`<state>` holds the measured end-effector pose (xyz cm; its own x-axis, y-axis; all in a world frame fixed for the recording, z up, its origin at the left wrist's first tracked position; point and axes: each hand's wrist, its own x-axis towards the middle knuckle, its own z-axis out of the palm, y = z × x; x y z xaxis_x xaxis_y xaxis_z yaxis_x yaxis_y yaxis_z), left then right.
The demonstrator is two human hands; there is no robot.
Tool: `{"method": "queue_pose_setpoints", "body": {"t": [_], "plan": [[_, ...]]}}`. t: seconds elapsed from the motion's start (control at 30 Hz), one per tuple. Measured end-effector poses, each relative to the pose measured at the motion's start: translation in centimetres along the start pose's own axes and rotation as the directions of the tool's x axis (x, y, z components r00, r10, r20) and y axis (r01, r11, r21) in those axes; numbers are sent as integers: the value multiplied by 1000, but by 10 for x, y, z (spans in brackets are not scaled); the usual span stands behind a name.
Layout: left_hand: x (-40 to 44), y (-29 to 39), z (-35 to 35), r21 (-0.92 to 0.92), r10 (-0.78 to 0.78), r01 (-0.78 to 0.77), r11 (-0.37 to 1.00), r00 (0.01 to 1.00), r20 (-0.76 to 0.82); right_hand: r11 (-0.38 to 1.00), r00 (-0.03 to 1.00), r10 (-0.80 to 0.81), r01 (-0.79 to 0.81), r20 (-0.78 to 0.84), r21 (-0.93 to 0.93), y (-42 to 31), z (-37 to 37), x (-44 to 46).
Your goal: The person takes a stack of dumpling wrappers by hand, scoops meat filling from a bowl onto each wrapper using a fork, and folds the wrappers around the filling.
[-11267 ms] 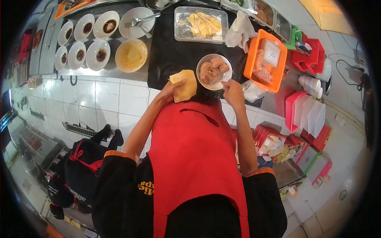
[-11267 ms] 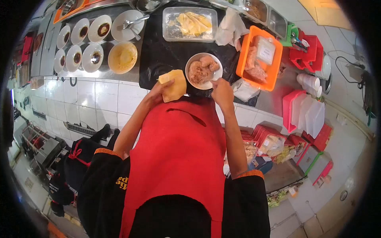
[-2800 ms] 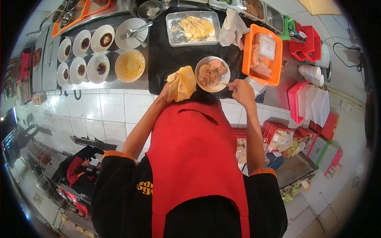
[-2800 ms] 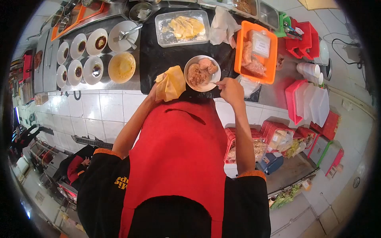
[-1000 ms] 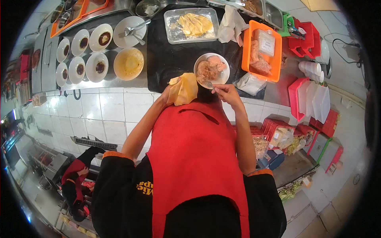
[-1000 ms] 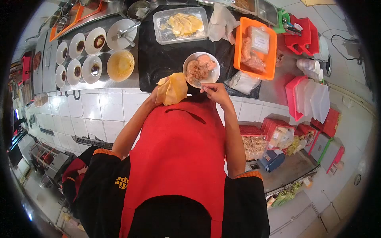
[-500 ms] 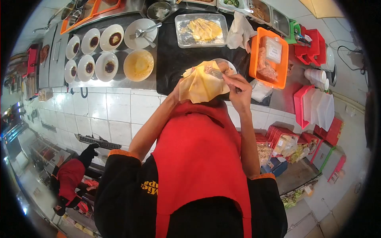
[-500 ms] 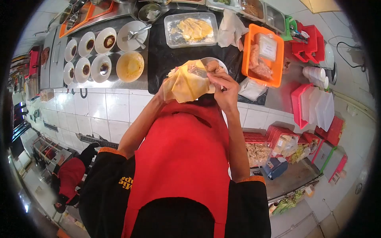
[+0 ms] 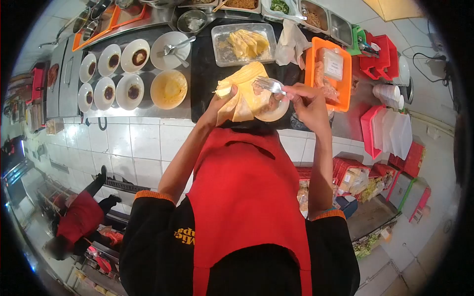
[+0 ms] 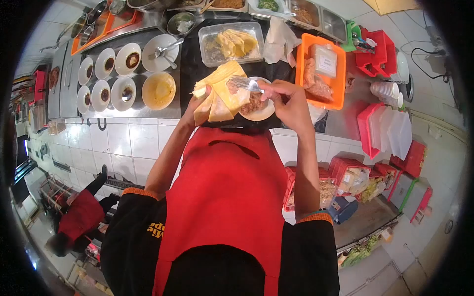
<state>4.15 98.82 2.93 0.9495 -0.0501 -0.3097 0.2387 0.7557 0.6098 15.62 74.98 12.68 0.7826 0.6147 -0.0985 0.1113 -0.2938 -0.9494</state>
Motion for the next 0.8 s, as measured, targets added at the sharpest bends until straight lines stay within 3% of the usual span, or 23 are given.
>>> {"method": "queue_pose_setpoints", "body": {"t": [0.17,0.23,0.3,0.37,0.43,0.57,0.63,0.67,0.7,0.77,0.8], "plan": [[2,2,9,-82,-10,9,997,1000,-10,997,997,-72,72,-10,16,-8,5,5],[-3,7,18,-398,-72,99,912,994,84,993,993,-120,120,-23,4,-8,16,1],[0,0,8,-396,-75,101,913,994,81,995,985,-101,103,-142,9,-1,29,-2],[4,-4,1,-392,-82,108,913,993,82,991,979,-131,131,-154,-4,11,31,-2],[8,-6,-1,-586,19,122,801,974,228,992,978,-127,125,-164,-24,22,25,0],[11,-9,-10,-653,131,99,751,947,294,993,995,-10,22,-98,117,29,4,-3],[11,-9,-17,-350,41,-25,937,998,39,975,997,69,-63,-20,211,29,-9,-5],[11,-5,-11,-259,9,-25,966,998,-63,975,997,69,-63,-20,211,21,-8,-5],[9,-4,-5,-260,6,-22,965,998,-62,954,993,116,-107,-16,279,10,-4,-4],[4,-5,7,54,35,-31,998,996,-77,927,986,166,-149,-20,343,3,9,-2],[2,-4,14,98,25,-22,995,999,-32,937,988,153,-149,12,316,6,16,5]]}}
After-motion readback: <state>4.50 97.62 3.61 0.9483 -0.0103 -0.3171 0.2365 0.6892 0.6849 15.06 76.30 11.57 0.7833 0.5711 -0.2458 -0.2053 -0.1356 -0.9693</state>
